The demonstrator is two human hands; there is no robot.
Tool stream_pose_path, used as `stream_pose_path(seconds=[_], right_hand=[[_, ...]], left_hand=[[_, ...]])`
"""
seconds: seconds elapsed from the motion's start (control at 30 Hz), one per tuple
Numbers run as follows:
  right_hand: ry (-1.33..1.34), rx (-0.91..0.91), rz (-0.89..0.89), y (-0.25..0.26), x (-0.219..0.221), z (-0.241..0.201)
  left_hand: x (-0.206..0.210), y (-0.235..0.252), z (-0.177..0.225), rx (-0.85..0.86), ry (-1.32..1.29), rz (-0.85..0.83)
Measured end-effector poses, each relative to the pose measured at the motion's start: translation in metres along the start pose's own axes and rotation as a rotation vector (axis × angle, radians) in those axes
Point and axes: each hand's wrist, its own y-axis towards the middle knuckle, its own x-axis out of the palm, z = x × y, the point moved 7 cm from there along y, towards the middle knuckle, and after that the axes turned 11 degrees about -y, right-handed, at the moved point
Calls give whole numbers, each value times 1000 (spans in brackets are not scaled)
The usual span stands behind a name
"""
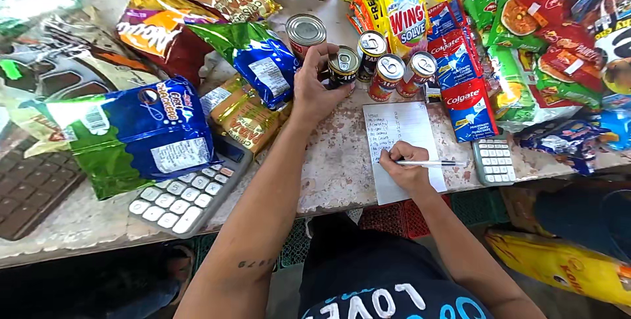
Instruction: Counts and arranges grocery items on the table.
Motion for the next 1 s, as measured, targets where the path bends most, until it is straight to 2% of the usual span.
stream_pose_path(seconds=[0.3, 1.0], right_hand=[[18, -10, -37, 1, 1, -1], [-48, -15, 25, 0, -4, -1]], left_hand=[[0, 0, 1, -19, 11, -11], [0, -1, 2, -41, 33, -7]])
